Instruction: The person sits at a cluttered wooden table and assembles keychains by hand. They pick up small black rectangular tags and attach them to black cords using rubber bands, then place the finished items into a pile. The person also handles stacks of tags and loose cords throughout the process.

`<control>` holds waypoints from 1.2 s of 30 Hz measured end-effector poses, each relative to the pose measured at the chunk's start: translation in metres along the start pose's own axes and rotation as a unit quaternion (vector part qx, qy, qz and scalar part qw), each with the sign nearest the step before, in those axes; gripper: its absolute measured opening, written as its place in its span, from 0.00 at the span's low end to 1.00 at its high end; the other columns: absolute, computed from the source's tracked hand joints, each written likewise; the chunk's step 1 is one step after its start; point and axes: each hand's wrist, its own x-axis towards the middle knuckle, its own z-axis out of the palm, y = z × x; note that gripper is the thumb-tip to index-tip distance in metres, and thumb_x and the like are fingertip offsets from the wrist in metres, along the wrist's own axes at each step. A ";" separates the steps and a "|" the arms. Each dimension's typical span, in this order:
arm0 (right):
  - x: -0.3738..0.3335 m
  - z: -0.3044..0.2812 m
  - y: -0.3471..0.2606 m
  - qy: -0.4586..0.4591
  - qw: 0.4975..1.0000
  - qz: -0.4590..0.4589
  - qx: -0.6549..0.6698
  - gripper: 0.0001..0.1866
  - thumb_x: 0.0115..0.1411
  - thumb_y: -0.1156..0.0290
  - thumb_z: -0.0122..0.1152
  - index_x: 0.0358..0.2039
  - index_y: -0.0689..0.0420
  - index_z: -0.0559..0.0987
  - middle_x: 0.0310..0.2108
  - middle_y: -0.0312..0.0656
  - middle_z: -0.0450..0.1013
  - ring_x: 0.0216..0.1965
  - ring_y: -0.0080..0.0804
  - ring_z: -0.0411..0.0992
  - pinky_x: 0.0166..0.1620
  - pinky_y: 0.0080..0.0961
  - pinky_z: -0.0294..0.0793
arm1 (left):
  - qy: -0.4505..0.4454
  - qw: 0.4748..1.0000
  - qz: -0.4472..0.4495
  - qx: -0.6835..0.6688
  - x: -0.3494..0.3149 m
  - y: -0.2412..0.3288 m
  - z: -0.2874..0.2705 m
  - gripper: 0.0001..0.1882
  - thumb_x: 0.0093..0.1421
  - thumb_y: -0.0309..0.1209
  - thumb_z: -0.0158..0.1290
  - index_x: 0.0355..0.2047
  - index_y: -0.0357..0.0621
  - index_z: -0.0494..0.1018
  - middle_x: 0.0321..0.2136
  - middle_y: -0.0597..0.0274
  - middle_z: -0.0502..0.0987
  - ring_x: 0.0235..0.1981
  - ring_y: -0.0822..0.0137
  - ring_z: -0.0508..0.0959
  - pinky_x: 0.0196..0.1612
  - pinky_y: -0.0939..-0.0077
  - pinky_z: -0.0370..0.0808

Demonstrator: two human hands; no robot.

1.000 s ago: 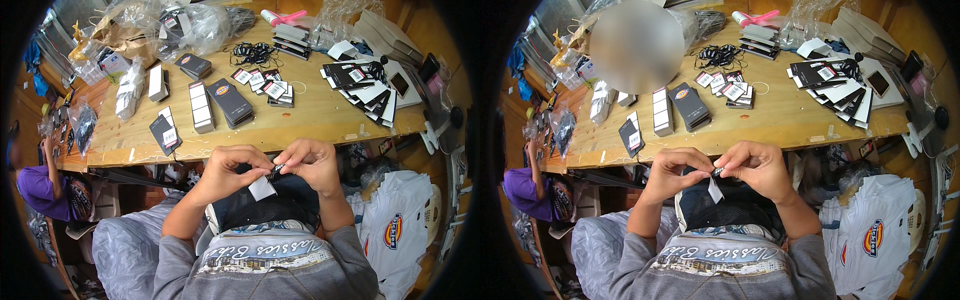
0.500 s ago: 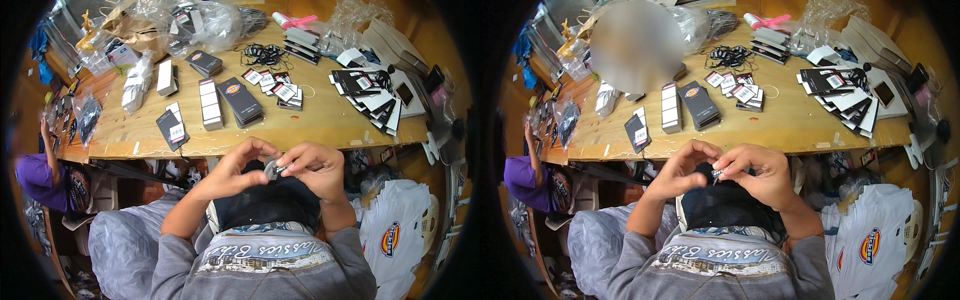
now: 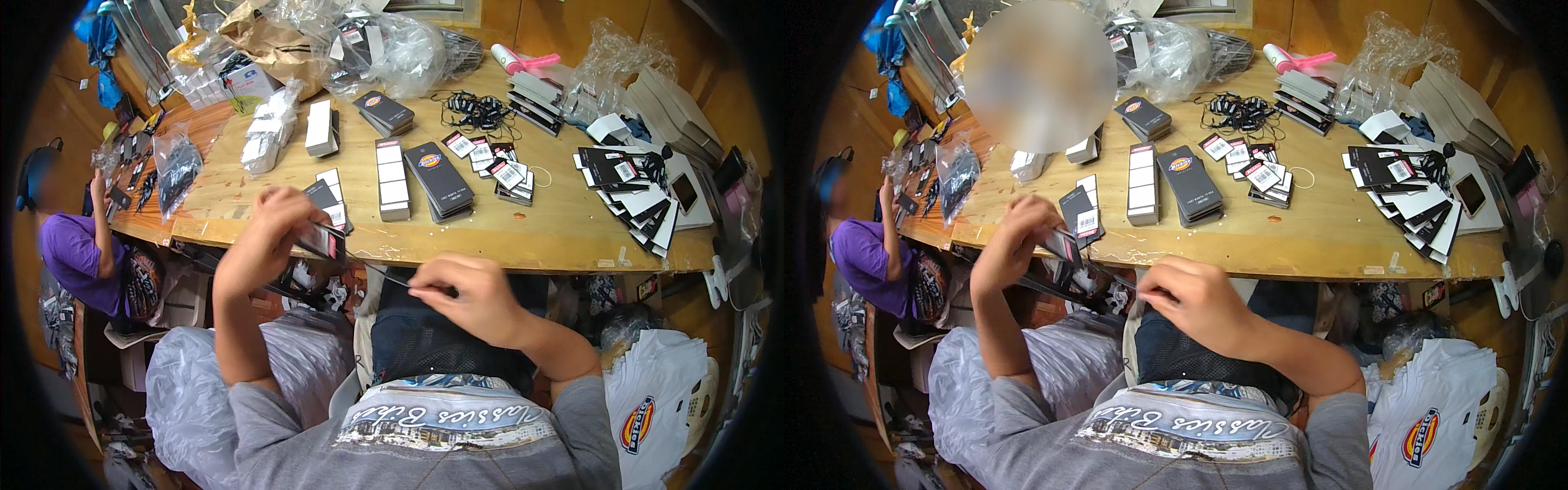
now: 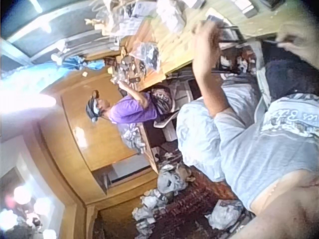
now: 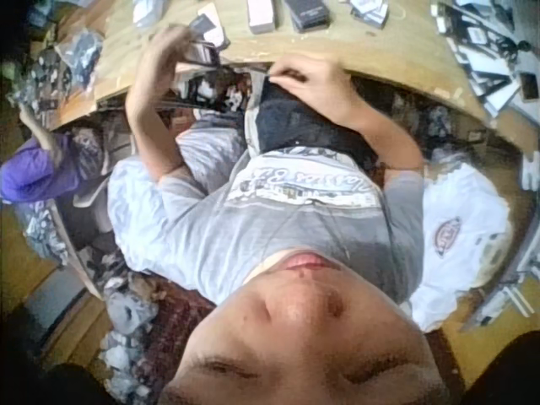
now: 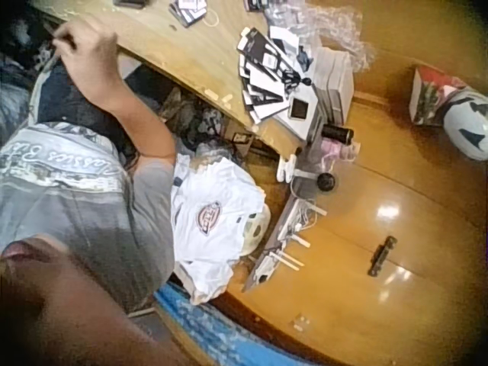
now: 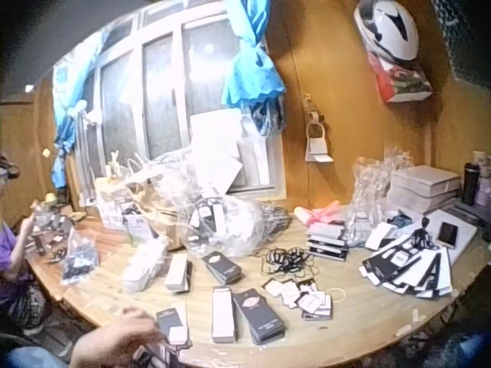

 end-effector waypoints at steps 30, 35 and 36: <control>0.006 0.058 0.016 -0.082 0.969 -0.101 -0.208 0.05 0.41 0.73 0.54 0.20 0.59 0.71 0.24 0.42 0.67 0.31 0.36 0.67 0.31 0.26 0.67 | -0.104 0.990 0.083 0.050 0.049 -0.081 0.043 0.10 0.42 0.18 0.45 0.28 0.41 0.66 0.31 0.56 0.64 0.41 0.57 0.61 0.42 0.70 0.61; 0.087 -0.034 0.056 -0.046 0.966 0.033 -0.252 0.09 0.40 0.74 0.56 0.26 0.60 0.72 0.28 0.43 0.68 0.34 0.38 0.66 0.38 0.29 0.64 | 0.032 0.989 -0.072 -0.129 0.079 -0.069 0.048 0.18 0.44 0.30 0.53 0.37 0.40 0.65 0.34 0.53 0.64 0.42 0.56 0.62 0.43 0.69 0.62; 0.102 -0.051 0.070 -0.082 0.956 0.051 -0.276 0.17 0.37 0.73 0.59 0.33 0.60 0.72 0.31 0.44 0.68 0.38 0.38 0.64 0.42 0.28 0.62 | 0.049 0.993 -0.054 -0.096 0.089 -0.072 0.054 0.22 0.41 0.35 0.55 0.38 0.40 0.65 0.34 0.52 0.64 0.42 0.56 0.61 0.43 0.68 0.61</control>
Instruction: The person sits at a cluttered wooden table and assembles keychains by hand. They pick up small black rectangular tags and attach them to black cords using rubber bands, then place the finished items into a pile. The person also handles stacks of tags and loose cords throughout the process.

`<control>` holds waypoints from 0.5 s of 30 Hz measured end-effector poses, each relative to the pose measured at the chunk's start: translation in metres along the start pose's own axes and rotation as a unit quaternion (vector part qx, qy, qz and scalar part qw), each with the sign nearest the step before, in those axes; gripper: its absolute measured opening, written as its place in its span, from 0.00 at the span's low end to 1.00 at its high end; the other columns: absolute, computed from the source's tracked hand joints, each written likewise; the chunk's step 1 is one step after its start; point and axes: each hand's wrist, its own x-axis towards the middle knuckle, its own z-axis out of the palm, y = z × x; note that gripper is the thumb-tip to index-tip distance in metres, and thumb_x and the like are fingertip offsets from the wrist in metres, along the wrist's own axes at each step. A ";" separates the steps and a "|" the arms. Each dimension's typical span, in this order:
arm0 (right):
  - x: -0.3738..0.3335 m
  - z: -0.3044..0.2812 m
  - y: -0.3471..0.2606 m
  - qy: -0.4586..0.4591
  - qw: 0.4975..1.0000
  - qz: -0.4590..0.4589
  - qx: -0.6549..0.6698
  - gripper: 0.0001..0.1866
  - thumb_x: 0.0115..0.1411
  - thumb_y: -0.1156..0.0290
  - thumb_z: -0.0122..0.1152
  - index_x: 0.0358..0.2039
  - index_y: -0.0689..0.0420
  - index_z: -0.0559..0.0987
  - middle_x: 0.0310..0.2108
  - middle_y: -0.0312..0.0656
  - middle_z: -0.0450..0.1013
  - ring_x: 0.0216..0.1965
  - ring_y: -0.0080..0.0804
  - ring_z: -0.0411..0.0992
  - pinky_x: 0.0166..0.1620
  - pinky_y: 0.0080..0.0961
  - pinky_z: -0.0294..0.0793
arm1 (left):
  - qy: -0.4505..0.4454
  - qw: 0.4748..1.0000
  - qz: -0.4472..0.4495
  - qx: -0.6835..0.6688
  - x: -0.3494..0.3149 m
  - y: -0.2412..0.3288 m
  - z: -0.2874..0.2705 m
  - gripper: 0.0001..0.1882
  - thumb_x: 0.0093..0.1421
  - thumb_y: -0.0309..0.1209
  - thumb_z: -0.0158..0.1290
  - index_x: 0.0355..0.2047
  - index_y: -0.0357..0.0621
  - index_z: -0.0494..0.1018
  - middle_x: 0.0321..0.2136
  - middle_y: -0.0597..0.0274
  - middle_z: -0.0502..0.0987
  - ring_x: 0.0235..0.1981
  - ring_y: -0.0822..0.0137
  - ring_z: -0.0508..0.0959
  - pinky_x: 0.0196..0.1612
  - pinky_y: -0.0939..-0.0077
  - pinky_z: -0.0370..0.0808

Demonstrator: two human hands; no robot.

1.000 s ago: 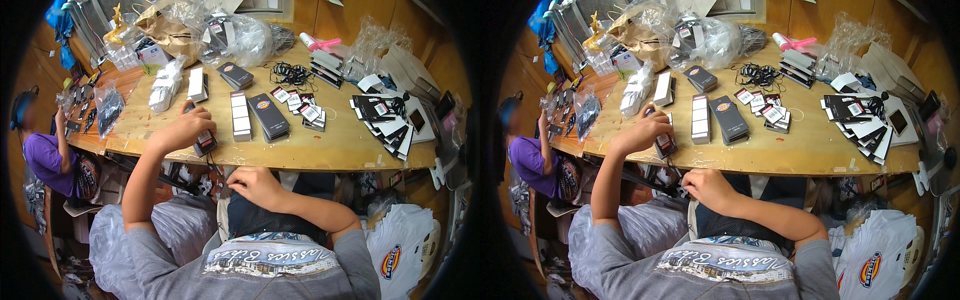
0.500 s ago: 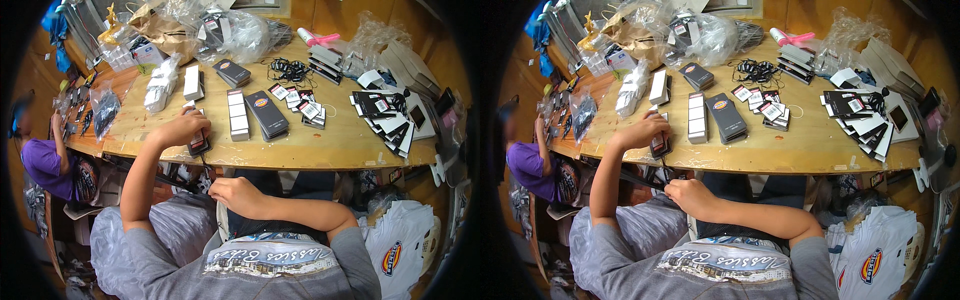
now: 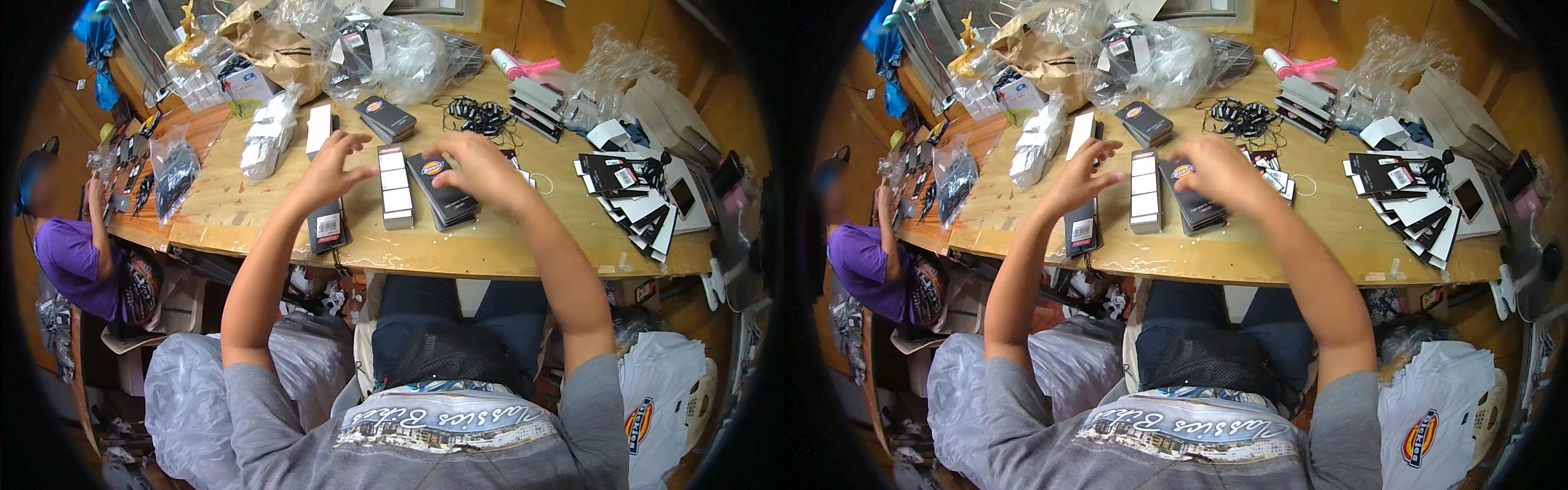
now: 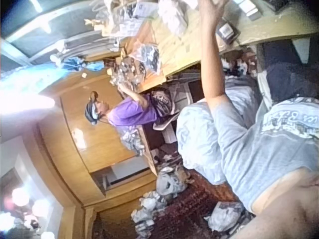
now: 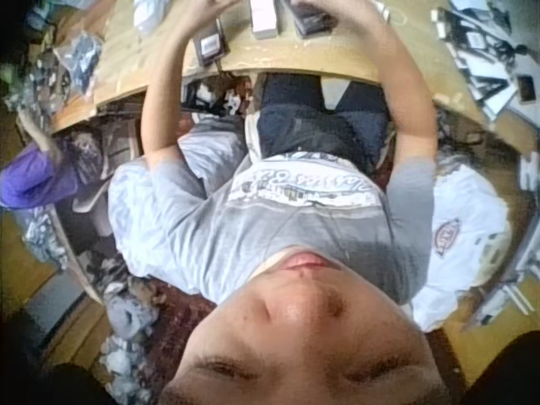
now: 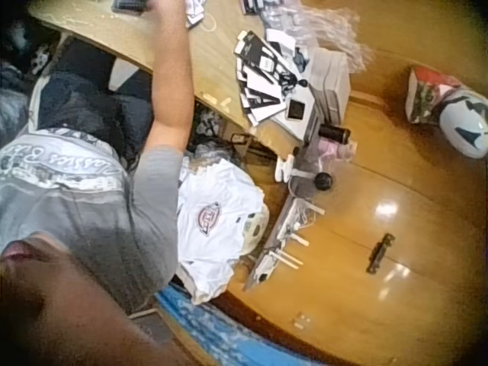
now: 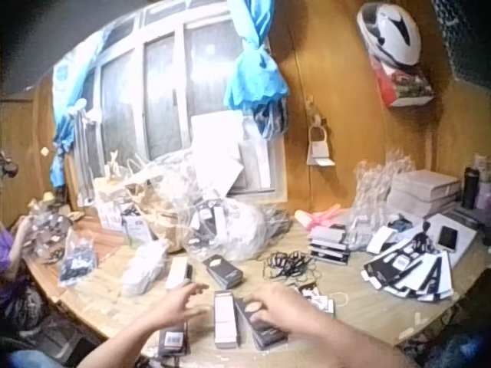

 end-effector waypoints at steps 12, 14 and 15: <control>0.045 0.006 0.044 -0.140 0.990 0.035 -0.011 0.30 0.23 0.74 0.68 0.34 0.62 0.69 0.34 0.46 0.67 0.39 0.40 0.64 0.42 0.26 0.63 | 0.106 0.978 0.048 0.174 0.029 0.002 0.027 0.31 0.29 0.35 0.63 0.35 0.39 0.65 0.34 0.52 0.67 0.40 0.58 0.65 0.40 0.69 0.64; 0.045 0.004 0.044 -0.060 0.997 0.019 0.041 0.24 0.27 0.78 0.66 0.29 0.63 0.69 0.25 0.44 0.69 0.30 0.33 0.68 0.32 0.23 0.67 | 0.128 0.991 -0.020 -0.017 0.032 -0.003 0.026 0.24 0.34 0.27 0.59 0.34 0.38 0.63 0.29 0.55 0.69 0.32 0.63 0.68 0.33 0.74 0.67; 0.046 0.000 0.045 -0.071 0.989 0.057 0.119 0.22 0.29 0.79 0.65 0.28 0.62 0.69 0.23 0.42 0.69 0.27 0.30 0.68 0.29 0.21 0.66 | 0.136 0.983 -0.053 -0.113 0.033 -0.005 0.025 0.21 0.37 0.23 0.57 0.33 0.38 0.63 0.26 0.57 0.69 0.29 0.66 0.70 0.29 0.76 0.69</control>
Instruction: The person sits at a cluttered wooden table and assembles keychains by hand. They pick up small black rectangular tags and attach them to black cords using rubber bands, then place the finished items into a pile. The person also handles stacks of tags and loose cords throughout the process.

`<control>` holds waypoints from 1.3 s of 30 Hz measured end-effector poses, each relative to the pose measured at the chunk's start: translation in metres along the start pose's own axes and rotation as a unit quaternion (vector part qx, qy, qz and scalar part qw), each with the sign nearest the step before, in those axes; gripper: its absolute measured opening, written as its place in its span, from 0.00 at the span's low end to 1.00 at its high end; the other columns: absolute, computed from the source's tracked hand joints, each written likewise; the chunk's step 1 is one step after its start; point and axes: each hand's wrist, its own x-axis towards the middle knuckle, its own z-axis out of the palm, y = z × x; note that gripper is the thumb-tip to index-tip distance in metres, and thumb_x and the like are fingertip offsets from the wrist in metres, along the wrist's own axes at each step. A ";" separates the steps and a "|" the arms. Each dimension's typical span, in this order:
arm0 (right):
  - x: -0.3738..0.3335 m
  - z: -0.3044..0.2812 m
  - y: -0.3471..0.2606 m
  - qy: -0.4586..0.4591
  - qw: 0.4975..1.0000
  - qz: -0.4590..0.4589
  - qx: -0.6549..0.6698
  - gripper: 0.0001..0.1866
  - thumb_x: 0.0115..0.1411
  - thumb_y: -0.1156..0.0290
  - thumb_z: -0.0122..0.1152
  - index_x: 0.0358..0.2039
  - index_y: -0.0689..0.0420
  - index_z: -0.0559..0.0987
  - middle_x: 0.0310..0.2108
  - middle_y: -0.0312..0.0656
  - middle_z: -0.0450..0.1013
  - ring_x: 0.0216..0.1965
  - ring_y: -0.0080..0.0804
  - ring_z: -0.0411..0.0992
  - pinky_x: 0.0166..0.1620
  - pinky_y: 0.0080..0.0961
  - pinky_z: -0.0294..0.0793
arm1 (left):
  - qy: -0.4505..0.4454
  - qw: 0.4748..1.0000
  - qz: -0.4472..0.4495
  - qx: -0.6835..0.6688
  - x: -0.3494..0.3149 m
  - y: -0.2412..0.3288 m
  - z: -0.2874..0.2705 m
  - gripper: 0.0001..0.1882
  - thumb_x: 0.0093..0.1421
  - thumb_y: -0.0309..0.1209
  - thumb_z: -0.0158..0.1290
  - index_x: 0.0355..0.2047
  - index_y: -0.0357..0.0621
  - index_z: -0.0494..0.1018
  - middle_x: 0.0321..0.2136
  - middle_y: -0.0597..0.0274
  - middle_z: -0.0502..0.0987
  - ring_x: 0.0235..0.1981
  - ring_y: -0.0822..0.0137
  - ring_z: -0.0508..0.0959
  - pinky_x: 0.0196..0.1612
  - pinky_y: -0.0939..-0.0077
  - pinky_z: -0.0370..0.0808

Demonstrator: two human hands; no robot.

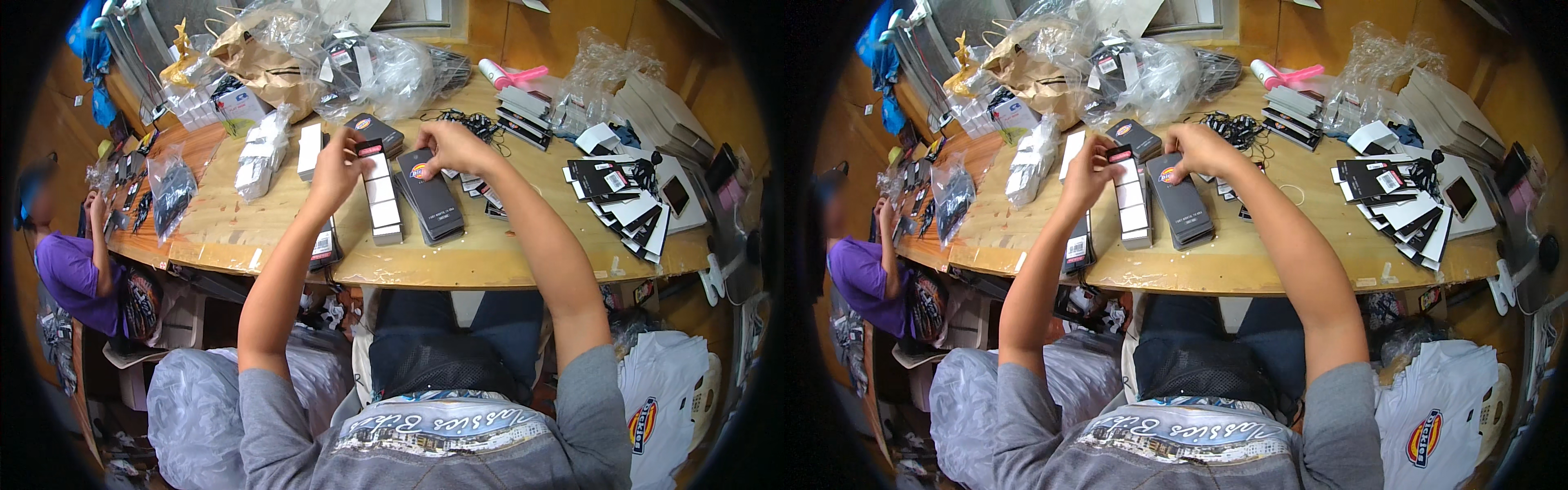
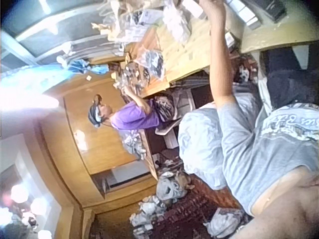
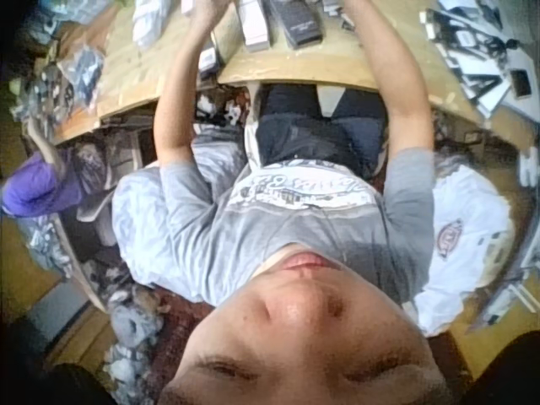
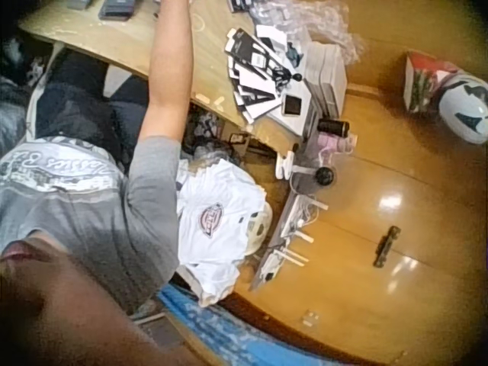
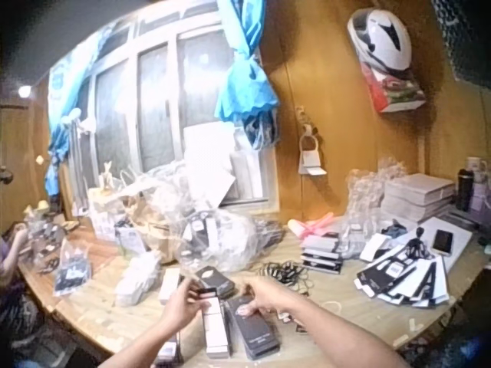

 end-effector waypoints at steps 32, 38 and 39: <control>-0.010 -0.038 -0.021 0.144 0.918 0.071 0.363 0.06 0.44 0.75 0.59 0.19 0.64 0.72 0.13 0.38 0.67 0.13 0.17 0.65 0.14 0.11 0.64 | 0.148 0.958 0.010 -0.244 0.005 0.063 0.038 0.09 0.48 0.27 0.52 0.27 0.34 0.68 0.18 0.68 0.69 0.18 0.82 0.65 0.19 0.89 0.61; 0.003 -0.039 -0.007 0.161 0.964 0.085 0.196 0.08 0.42 0.70 0.60 0.20 0.61 0.73 0.14 0.36 0.68 0.15 0.19 0.65 0.18 0.14 0.63 | 0.170 0.951 0.035 -0.257 0.007 0.067 0.039 0.07 0.47 0.25 0.52 0.26 0.34 0.68 0.18 0.70 0.68 0.18 0.82 0.64 0.20 0.89 0.61; 0.013 -0.040 0.015 0.191 0.970 0.091 0.121 0.07 0.43 0.71 0.59 0.20 0.60 0.75 0.16 0.39 0.69 0.17 0.23 0.67 0.22 0.19 0.66 | 0.171 0.950 0.034 -0.259 0.007 0.068 0.035 0.07 0.47 0.25 0.52 0.26 0.34 0.68 0.18 0.70 0.68 0.19 0.82 0.64 0.21 0.89 0.61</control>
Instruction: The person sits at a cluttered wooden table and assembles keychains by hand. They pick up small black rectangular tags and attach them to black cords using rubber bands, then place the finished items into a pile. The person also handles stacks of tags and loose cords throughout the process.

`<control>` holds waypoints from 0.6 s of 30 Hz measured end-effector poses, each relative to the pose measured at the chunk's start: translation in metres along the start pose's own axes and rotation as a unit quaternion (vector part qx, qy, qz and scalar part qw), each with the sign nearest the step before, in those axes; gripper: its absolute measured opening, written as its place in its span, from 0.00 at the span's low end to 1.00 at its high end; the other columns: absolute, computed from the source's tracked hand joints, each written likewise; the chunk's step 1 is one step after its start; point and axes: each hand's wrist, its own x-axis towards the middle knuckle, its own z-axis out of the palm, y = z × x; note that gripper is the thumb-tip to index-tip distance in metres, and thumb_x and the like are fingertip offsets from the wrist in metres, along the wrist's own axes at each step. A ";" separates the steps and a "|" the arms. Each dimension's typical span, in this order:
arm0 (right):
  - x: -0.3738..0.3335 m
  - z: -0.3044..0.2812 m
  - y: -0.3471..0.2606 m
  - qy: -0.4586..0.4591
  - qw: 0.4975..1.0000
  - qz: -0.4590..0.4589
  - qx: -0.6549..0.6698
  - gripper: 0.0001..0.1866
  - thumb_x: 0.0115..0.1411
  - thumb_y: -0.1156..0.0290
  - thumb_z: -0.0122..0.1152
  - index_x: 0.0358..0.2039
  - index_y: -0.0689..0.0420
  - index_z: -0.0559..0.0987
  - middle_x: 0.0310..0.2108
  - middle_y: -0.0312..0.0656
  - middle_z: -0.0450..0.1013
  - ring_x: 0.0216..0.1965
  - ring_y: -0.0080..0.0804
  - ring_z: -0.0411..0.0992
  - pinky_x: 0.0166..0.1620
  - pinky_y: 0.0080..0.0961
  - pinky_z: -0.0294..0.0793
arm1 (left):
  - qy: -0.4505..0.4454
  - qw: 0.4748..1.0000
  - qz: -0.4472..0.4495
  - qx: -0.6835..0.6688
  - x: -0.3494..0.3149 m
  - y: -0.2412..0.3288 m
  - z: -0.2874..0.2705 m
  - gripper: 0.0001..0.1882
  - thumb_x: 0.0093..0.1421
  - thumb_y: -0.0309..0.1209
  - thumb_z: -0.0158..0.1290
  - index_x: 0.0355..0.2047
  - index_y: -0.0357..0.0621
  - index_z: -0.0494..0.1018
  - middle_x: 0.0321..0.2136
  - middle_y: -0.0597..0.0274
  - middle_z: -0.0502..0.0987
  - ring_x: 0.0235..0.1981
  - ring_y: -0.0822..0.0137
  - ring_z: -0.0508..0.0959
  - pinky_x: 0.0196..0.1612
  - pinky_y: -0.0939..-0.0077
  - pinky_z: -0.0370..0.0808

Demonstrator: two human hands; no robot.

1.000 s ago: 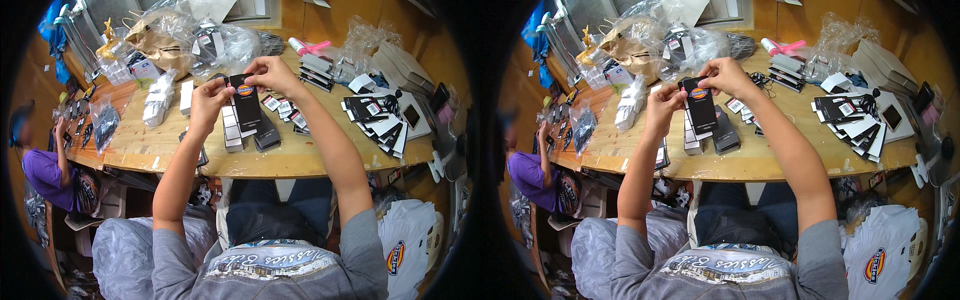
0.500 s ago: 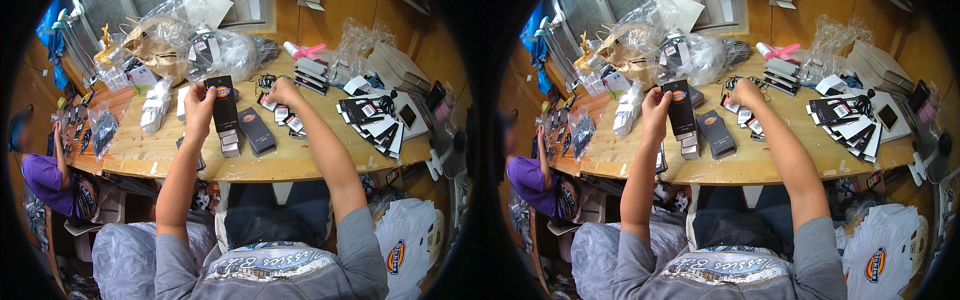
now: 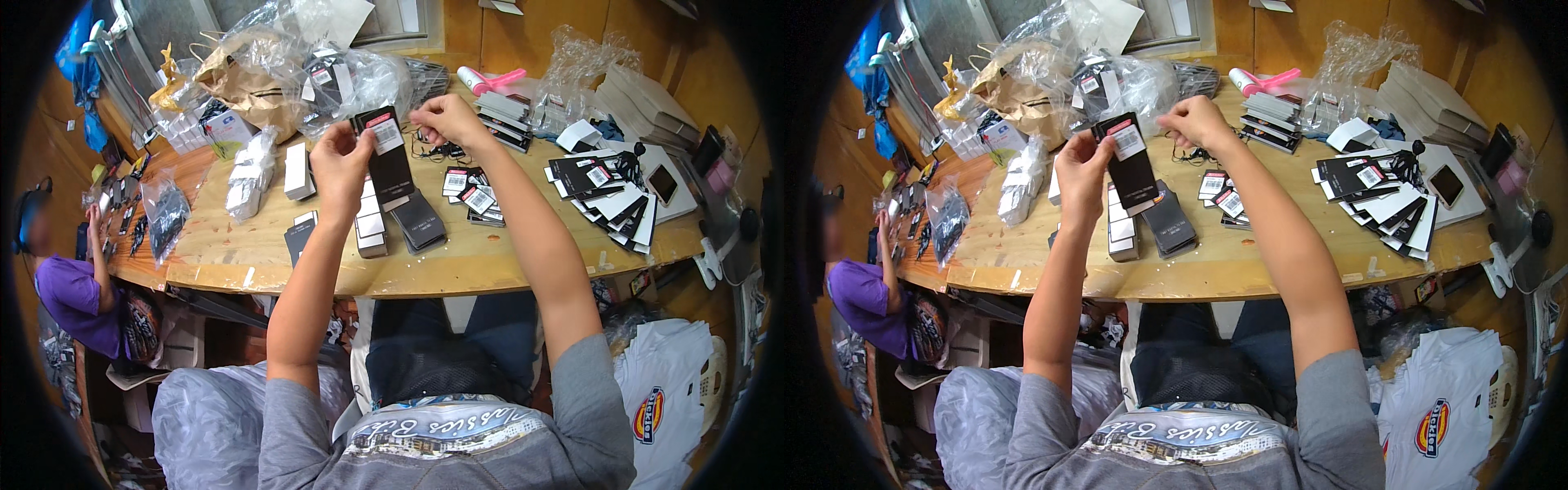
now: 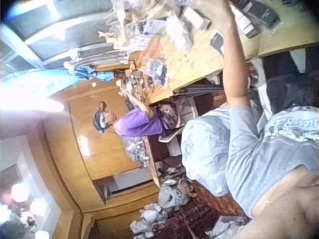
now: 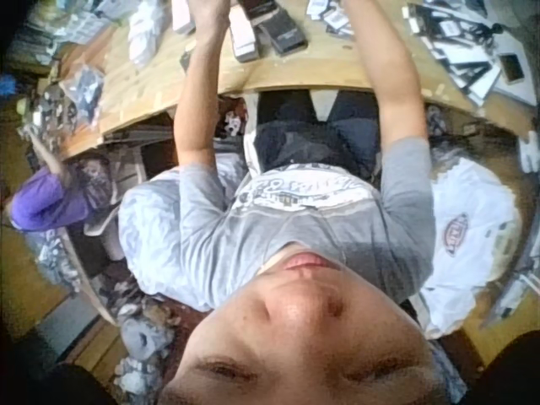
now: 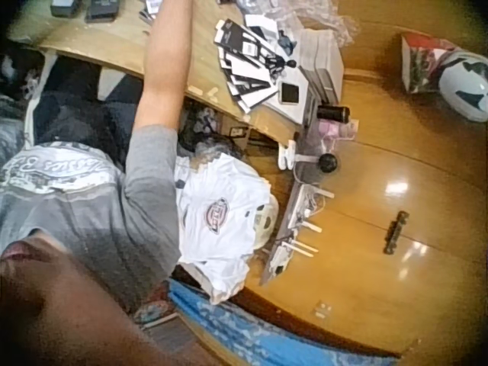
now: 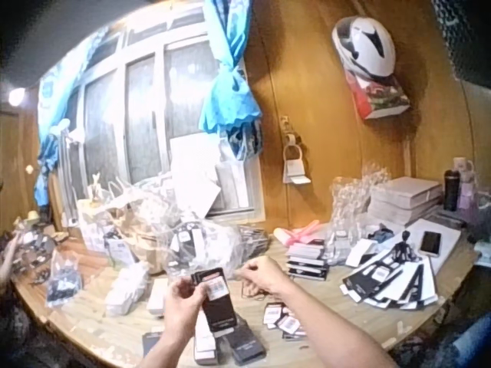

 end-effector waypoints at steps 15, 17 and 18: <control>0.041 -0.023 0.055 0.003 0.994 -0.104 -0.021 0.05 0.41 0.75 0.57 0.22 0.59 0.75 0.21 0.38 0.71 0.23 0.24 0.69 0.28 0.21 0.67 | -0.065 0.986 -0.129 -0.087 -0.003 0.017 -0.029 0.06 0.51 0.23 0.47 0.31 0.35 0.67 0.26 0.64 0.71 0.27 0.77 0.69 0.32 0.86 0.66; 0.034 -0.032 0.028 -0.054 0.991 -0.075 0.100 0.07 0.46 0.76 0.54 0.28 0.63 0.73 0.19 0.37 0.69 0.21 0.19 0.67 0.26 0.13 0.66 | -0.078 0.984 -0.127 -0.098 -0.004 0.017 -0.026 0.07 0.51 0.23 0.46 0.32 0.35 0.67 0.26 0.64 0.71 0.26 0.78 0.69 0.30 0.86 0.66; 0.027 -0.036 0.015 -0.072 0.987 -0.078 0.119 0.08 0.47 0.75 0.53 0.30 0.63 0.72 0.20 0.36 0.69 0.22 0.19 0.67 0.27 0.14 0.66 | -0.087 0.984 -0.124 -0.096 -0.003 0.012 -0.025 0.07 0.51 0.23 0.46 0.32 0.35 0.67 0.26 0.64 0.71 0.25 0.78 0.69 0.30 0.86 0.66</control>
